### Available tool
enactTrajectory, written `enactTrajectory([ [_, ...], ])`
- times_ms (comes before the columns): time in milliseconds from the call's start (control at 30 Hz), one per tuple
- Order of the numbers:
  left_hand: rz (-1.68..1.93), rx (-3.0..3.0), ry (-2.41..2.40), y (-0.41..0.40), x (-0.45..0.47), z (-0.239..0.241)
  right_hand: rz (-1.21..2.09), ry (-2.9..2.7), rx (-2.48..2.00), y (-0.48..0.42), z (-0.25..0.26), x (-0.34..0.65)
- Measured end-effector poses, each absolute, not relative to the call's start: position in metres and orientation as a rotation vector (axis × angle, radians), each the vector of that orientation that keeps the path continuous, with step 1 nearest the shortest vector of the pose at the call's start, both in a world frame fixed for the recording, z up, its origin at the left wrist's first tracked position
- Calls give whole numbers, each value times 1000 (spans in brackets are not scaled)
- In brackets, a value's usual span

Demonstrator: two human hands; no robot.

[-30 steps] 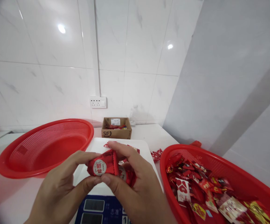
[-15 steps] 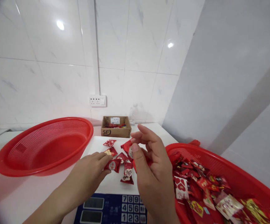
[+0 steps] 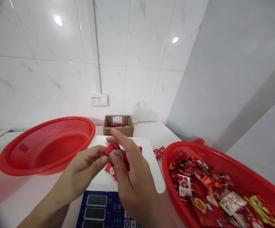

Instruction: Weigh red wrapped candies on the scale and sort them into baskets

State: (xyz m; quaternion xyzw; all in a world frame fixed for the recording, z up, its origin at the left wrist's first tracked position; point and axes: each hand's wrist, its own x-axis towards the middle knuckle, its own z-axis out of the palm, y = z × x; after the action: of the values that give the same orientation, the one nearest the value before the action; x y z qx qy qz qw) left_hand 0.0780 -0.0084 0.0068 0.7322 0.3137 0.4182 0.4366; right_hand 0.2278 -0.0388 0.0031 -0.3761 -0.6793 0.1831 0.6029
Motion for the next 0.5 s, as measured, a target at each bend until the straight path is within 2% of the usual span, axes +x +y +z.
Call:
enactTrajectory([
  [200,1106,1830,822,-5,77,4,360,-1719,-787,-36,0,228],
  [433,1233,1948,746,-12,77,4,605,-1705,-900,-34,3,234],
  [500,1288,1987,812,-12,77,3,588,-1621,-896,-34,7,235],
])
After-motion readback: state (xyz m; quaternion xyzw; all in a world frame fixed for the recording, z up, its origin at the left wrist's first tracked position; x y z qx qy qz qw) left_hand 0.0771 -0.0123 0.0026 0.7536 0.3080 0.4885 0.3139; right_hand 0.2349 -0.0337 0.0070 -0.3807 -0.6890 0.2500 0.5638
